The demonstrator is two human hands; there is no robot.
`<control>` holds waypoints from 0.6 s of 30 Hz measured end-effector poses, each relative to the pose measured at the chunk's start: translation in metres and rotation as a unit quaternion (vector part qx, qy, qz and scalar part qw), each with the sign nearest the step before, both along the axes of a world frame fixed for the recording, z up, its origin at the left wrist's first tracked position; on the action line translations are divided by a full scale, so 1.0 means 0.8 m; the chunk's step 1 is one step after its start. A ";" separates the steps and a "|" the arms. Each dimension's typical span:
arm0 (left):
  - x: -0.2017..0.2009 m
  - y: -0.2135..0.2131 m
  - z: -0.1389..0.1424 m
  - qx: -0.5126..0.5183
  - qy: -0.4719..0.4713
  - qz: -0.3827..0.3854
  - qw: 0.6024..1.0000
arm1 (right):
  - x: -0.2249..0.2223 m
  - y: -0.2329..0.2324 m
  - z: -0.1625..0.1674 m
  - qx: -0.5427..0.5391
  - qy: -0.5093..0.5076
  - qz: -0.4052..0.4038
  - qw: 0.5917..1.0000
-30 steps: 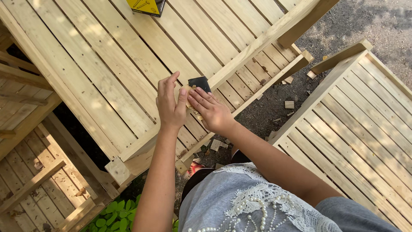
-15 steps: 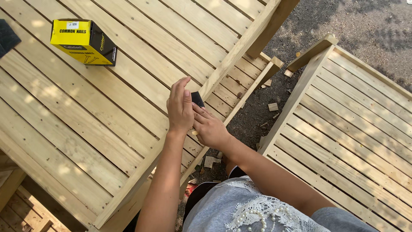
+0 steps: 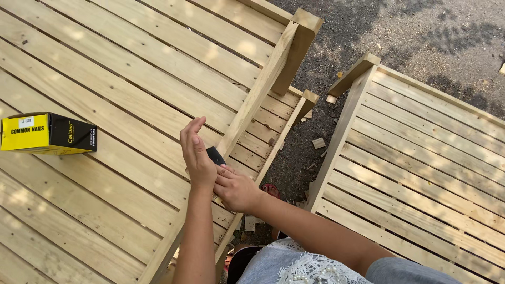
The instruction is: The person sands the slatted surfaces and edges of unfinished wooden furniture pieces outdoors, rubbing a sanding block wrapped in sandpaper along the boards. They move between several furniture units, sanding different planks and corners one after another.
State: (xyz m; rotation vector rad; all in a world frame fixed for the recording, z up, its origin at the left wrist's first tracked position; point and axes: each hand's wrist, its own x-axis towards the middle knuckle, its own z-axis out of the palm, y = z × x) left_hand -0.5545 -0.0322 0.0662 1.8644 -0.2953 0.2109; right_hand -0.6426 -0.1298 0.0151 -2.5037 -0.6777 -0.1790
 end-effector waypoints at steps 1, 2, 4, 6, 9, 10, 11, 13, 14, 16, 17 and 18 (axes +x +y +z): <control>0.005 -0.001 0.003 -0.022 -0.014 -0.010 1.000 | 0.015 -0.023 -0.009 0.006 -0.043 0.004 0.999; 0.008 0.000 0.006 -0.014 -0.018 -0.005 1.000 | 0.035 -0.052 -0.017 0.015 -0.080 0.007 0.997; 0.012 0.004 0.011 -0.003 -0.028 0.007 1.000 | 0.089 -0.116 -0.024 0.023 -0.060 -0.082 0.995; 0.012 0.008 0.015 0.005 -0.024 0.013 1.000 | 0.139 -0.167 -0.009 -0.012 -0.103 -0.169 0.980; 0.006 0.011 0.023 0.024 -0.025 0.017 0.999 | 0.139 -0.155 0.007 0.014 -0.067 -0.236 0.969; 0.006 0.009 0.025 0.027 -0.031 0.019 0.999 | 0.117 -0.124 0.011 0.030 -0.085 -0.221 0.971; 0.008 0.005 0.027 0.033 -0.032 0.014 0.999 | 0.087 -0.088 0.012 0.026 -0.072 -0.173 0.982; 0.014 -0.005 0.031 0.042 -0.030 0.007 0.999 | 0.025 -0.021 0.004 0.035 -0.036 -0.037 0.998; 0.018 -0.011 0.032 0.053 -0.022 -0.001 0.998 | 0.006 -0.007 -0.006 0.032 -0.023 0.012 0.999; 0.026 -0.022 0.034 0.071 -0.010 -0.020 0.997 | 0.003 -0.015 -0.026 0.026 -0.033 0.055 0.998; 0.029 -0.026 0.033 0.077 -0.016 -0.023 0.997 | 0.020 -0.042 -0.033 0.023 -0.057 0.051 0.997; 0.032 -0.029 0.032 0.085 -0.019 -0.027 0.996 | 0.049 -0.081 -0.036 0.022 -0.078 0.046 0.996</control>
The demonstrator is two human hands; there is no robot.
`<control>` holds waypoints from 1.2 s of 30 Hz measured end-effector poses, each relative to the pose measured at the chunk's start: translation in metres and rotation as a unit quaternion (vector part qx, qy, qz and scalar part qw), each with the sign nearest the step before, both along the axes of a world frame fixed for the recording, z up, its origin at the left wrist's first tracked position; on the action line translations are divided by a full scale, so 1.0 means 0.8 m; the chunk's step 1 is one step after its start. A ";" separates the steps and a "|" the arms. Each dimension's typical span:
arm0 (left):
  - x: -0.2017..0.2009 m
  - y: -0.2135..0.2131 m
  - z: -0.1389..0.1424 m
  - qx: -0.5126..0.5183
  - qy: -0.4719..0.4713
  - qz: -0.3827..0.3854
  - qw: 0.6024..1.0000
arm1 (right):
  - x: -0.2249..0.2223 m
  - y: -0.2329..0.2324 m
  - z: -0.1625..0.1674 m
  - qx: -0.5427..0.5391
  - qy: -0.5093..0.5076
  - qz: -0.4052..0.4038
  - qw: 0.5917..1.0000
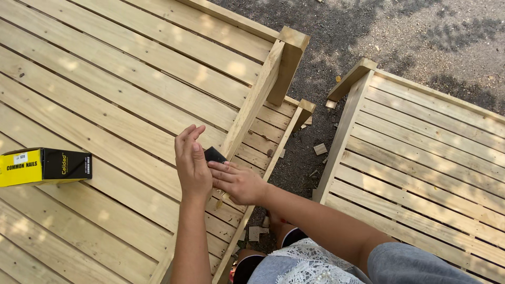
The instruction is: The person sands the slatted surfaces and edges of unfinished wooden furniture pieces outdoors, rubbing a sanding block wrapped in sandpaper along the boards. They move between several furniture units, sanding different planks and corners one after another.
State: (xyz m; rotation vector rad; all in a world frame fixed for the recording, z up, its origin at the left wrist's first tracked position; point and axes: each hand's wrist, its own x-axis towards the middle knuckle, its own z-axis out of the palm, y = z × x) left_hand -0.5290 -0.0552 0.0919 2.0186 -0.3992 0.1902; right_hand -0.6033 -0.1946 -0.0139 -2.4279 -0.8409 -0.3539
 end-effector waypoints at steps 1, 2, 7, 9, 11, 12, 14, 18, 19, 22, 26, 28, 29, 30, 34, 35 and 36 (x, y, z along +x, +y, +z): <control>0.001 -0.003 -0.003 0.006 -0.001 -0.004 1.000 | 0.033 -0.042 0.001 0.002 -0.007 -0.063 0.998; 0.002 -0.006 -0.007 0.014 0.017 0.005 1.000 | 0.072 -0.086 0.006 0.002 -0.016 -0.124 0.992; 0.015 -0.021 -0.044 0.066 0.073 0.028 0.995 | 0.144 -0.157 0.051 -0.012 -0.017 -0.330 0.944; 0.022 -0.026 -0.062 0.076 0.094 0.038 0.992 | 0.096 -0.109 0.050 0.026 -0.009 -0.285 0.958; 0.029 -0.026 -0.077 0.044 0.096 0.046 0.993 | 0.052 -0.075 0.041 0.046 0.051 -0.169 0.983; 0.031 -0.021 -0.082 0.010 0.087 0.050 0.995 | 0.044 -0.070 0.038 0.015 0.045 -0.148 0.988; 0.034 -0.015 -0.089 -0.049 0.083 0.057 0.994 | 0.046 -0.078 0.035 -0.047 0.023 -0.105 0.993; 0.032 -0.009 -0.095 -0.042 0.087 0.055 0.994 | 0.090 -0.115 0.056 -0.045 0.006 -0.216 0.975; 0.032 -0.011 -0.096 -0.013 0.081 0.050 0.995 | 0.091 -0.112 0.062 -0.043 -0.004 -0.249 0.968; 0.032 -0.017 -0.096 0.031 0.093 0.045 0.994 | 0.071 -0.076 0.069 -0.013 0.025 -0.221 0.975; 0.036 -0.022 -0.096 0.066 0.095 0.043 0.992 | 0.048 -0.033 0.047 -0.044 0.061 -0.198 0.977; 0.037 -0.021 -0.096 0.031 0.115 0.043 0.992 | 0.046 -0.025 0.039 -0.047 0.089 -0.212 0.972; 0.037 -0.022 -0.096 0.017 0.124 0.049 0.991 | 0.048 -0.025 0.038 -0.041 0.081 -0.215 0.972; 0.037 -0.021 -0.096 0.004 0.132 0.052 0.990 | 0.047 -0.024 0.039 -0.035 0.074 -0.223 0.971; 0.034 -0.024 -0.095 0.023 0.165 0.075 0.983 | 0.033 -0.019 0.055 -0.043 0.072 -0.228 0.970; 0.033 -0.024 -0.095 0.035 0.173 0.074 0.981 | 0.032 -0.016 0.059 -0.048 0.076 -0.230 0.969; 0.032 -0.025 -0.094 0.044 0.176 0.073 0.981 | 0.036 -0.015 0.061 -0.053 0.074 -0.232 0.968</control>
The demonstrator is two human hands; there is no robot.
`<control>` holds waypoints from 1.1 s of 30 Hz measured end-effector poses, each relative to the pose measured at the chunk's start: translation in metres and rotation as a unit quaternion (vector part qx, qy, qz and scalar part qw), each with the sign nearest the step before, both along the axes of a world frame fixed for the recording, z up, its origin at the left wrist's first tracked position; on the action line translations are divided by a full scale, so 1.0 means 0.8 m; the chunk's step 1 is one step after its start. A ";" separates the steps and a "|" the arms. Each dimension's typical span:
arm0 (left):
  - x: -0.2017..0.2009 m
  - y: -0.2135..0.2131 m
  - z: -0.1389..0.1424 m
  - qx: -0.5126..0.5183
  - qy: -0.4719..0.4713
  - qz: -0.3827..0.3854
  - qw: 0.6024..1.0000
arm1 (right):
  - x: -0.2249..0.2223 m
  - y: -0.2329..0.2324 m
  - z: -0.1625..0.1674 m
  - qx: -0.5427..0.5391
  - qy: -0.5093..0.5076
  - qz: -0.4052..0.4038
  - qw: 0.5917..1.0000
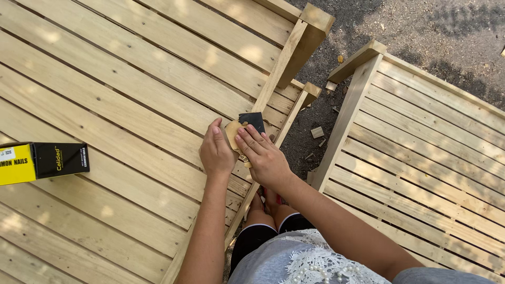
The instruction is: The person sands the slatted surfaces and edges of unfinished wooden furniture pieces outdoors, rubbing a sanding block wrapped in sandpaper along the boards. They move between several furniture units, sanding different planks and corners one after another.
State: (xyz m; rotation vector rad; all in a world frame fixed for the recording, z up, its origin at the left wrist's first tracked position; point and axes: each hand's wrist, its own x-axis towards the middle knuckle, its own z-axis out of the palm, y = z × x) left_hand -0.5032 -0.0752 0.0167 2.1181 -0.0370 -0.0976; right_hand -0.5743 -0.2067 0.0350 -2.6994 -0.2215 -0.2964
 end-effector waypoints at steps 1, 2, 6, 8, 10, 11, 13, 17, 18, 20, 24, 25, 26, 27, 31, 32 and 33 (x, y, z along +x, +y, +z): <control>-0.001 0.000 0.001 0.009 0.006 -0.003 1.000 | 0.002 0.002 0.002 -0.005 0.002 -0.003 1.000; -0.001 0.000 0.001 0.002 -0.006 -0.010 1.000 | 0.003 0.004 0.003 0.002 0.004 -0.008 1.000; -0.001 0.000 0.000 -0.002 -0.004 -0.020 1.000 | -0.008 0.014 -0.001 0.029 0.023 -0.012 0.999; 0.000 -0.001 -0.003 0.004 -0.004 -0.020 1.000 | -0.013 0.019 -0.003 0.036 0.025 -0.007 0.999; 0.002 -0.001 -0.007 0.006 -0.022 -0.031 0.999 | -0.015 0.024 -0.003 0.033 0.023 -0.007 0.999; 0.002 -0.001 -0.009 -0.040 -0.006 -0.013 0.999 | -0.014 0.026 -0.002 0.040 0.023 -0.011 0.999; 0.002 -0.001 -0.013 -0.130 0.031 0.028 0.991 | -0.011 0.029 -0.002 0.053 0.028 -0.017 0.998; 0.001 0.000 -0.014 -0.192 0.023 0.031 0.981 | -0.028 0.033 0.001 0.032 0.024 0.005 0.999; 0.000 0.000 -0.014 -0.183 0.019 0.028 0.983 | -0.029 0.033 0.000 0.027 0.028 0.012 0.999; -0.001 0.000 -0.013 -0.188 0.024 0.023 0.982 | -0.024 0.031 -0.003 0.025 0.027 0.001 0.999; -0.007 0.002 -0.010 -0.269 0.016 0.020 0.963 | -0.015 0.028 -0.007 0.037 0.017 -0.022 0.999; -0.007 0.003 -0.010 -0.295 -0.005 0.011 0.956 | -0.015 0.028 -0.006 0.039 0.008 -0.023 0.999; -0.008 0.003 -0.009 -0.270 -0.023 0.008 0.963 | -0.018 0.029 -0.004 0.037 0.014 -0.015 0.999; -0.008 0.003 -0.008 -0.242 -0.042 0.005 0.969 | -0.023 0.030 -0.001 0.036 0.020 -0.007 0.999; -0.009 0.004 -0.002 -0.222 -0.052 0.003 0.974 | -0.019 0.032 0.003 0.034 0.026 0.013 0.999; -0.011 0.005 0.000 -0.240 -0.061 -0.001 0.969 | -0.015 0.032 0.002 0.031 0.021 0.000 0.999; -0.013 0.007 0.003 -0.258 -0.070 -0.005 0.964 | -0.011 0.032 -0.001 0.029 0.016 -0.013 0.999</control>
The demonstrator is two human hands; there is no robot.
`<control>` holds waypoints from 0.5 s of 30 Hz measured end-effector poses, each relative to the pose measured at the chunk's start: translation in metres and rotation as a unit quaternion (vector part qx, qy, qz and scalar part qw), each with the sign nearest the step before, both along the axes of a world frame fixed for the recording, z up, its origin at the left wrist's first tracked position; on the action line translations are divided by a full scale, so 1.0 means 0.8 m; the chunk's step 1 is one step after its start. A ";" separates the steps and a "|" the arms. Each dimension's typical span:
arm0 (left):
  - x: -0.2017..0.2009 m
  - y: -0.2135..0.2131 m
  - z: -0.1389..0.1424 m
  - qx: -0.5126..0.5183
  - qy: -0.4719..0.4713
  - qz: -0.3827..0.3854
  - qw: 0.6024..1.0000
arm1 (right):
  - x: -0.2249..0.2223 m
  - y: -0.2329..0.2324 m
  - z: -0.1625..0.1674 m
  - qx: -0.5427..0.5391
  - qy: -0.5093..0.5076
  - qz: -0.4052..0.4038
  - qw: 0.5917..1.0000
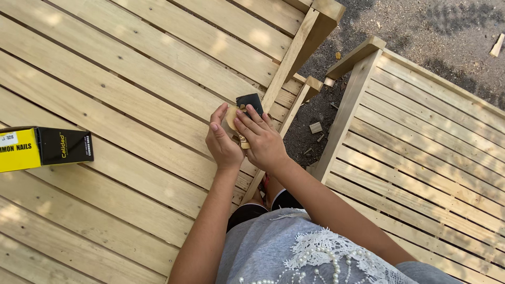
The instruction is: The person sands the slatted surfaces and edges of unfinished wooden furniture pieces outdoors, rubbing a sanding block wrapped in sandpaper along the boards. They move between several furniture units, sanding different planks and corners one after another.
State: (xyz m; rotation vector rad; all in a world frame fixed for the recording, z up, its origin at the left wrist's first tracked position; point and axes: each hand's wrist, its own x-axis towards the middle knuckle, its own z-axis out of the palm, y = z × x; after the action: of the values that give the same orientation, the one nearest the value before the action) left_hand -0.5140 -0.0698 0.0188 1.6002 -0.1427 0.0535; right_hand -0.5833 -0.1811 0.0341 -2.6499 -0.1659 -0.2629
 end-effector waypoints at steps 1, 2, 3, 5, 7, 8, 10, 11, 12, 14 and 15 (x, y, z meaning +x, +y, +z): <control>-0.004 0.003 0.002 -0.017 -0.009 -0.004 1.000 | 0.001 0.001 -0.003 -0.001 -0.003 -0.015 1.000; -0.010 0.006 0.005 -0.004 -0.017 0.002 1.000 | -0.003 0.001 -0.006 0.009 0.005 -0.007 1.000; -0.016 0.010 0.007 0.005 -0.030 0.008 1.000 | -0.006 0.001 -0.008 0.016 0.008 0.000 1.000; -0.022 0.016 0.010 0.158 -0.031 -0.002 0.987 | -0.007 -0.004 -0.014 0.011 -0.005 0.004 1.000; -0.030 0.021 0.012 0.439 0.020 -0.026 0.898 | -0.006 -0.009 -0.017 -0.008 -0.010 0.007 1.000; -0.032 0.023 0.011 0.478 0.010 -0.035 0.878 | -0.005 -0.011 -0.017 -0.010 -0.008 -0.012 1.000; -0.034 0.024 0.010 0.548 -0.006 -0.054 0.835 | -0.002 -0.015 -0.014 -0.018 -0.002 -0.046 0.999; -0.034 0.024 0.010 0.543 -0.011 -0.053 0.838 | -0.001 -0.016 -0.012 -0.018 -0.008 -0.046 0.999; -0.033 0.024 0.009 0.539 -0.021 -0.052 0.840 | 0.001 -0.016 -0.010 -0.019 -0.017 -0.049 0.999; -0.031 0.021 0.008 0.535 -0.026 -0.055 0.843 | -0.001 -0.015 -0.007 -0.013 -0.014 -0.042 0.999; -0.030 0.021 0.008 0.537 -0.023 -0.057 0.841 | -0.007 -0.013 -0.005 -0.007 -0.003 -0.034 0.999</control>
State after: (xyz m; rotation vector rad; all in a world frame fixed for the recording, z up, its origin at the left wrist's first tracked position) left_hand -0.5378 -0.0534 0.0250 2.7181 -0.3461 -0.1035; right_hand -0.5891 -0.1917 0.0300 -2.6714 -0.0796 -0.2930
